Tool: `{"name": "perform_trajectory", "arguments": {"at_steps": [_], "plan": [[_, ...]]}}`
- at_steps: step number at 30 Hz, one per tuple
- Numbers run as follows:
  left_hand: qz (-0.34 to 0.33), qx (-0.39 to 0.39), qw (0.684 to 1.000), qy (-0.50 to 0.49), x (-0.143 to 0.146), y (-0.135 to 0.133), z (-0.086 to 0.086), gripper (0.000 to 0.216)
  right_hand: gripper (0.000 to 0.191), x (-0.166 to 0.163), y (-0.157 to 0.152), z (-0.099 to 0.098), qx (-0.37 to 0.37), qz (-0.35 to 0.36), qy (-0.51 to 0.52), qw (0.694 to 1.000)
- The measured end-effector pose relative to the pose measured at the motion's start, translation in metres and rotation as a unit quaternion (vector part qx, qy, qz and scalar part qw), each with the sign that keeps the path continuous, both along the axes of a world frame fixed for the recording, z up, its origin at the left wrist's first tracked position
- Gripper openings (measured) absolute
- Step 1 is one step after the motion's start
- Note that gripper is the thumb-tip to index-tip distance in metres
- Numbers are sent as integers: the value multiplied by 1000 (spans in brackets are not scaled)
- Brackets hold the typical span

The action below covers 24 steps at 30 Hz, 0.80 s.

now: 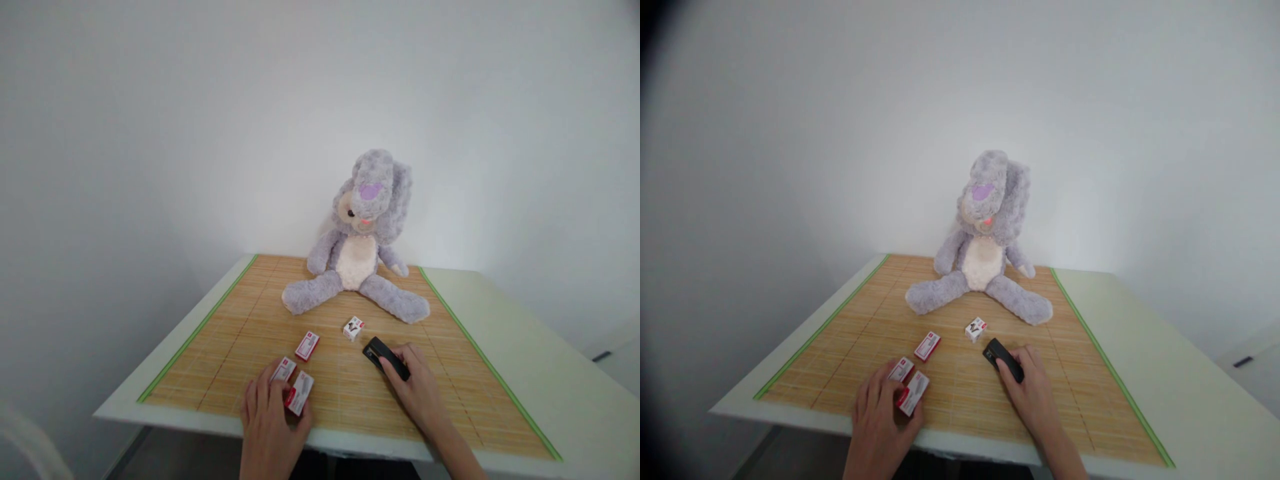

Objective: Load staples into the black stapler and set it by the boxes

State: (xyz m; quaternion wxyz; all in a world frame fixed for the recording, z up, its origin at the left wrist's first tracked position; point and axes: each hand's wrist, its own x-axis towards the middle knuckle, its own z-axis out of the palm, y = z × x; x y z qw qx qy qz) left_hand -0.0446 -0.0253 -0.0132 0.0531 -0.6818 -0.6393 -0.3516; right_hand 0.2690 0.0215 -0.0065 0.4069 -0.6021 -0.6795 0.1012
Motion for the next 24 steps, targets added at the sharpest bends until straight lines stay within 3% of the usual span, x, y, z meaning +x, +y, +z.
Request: {"name": "perform_trajectory", "arguments": {"at_steps": [6,10,18,24], "plan": [[8,-19,997,-72,-5,2,-8,49,25,0,2,-1,6,-6,-4,1000],[10,-38,995,-94,-5,8,-13,52,24,2,3,-5,-2,-4,-2,1000],[11,-73,997,-18,0,15,-5,57,26,3,4,-8,-18,-5,1,1000],[-4,-90,996,25,2,23,-7,72,27,4,5,-10,-28,10,19,999]]}}
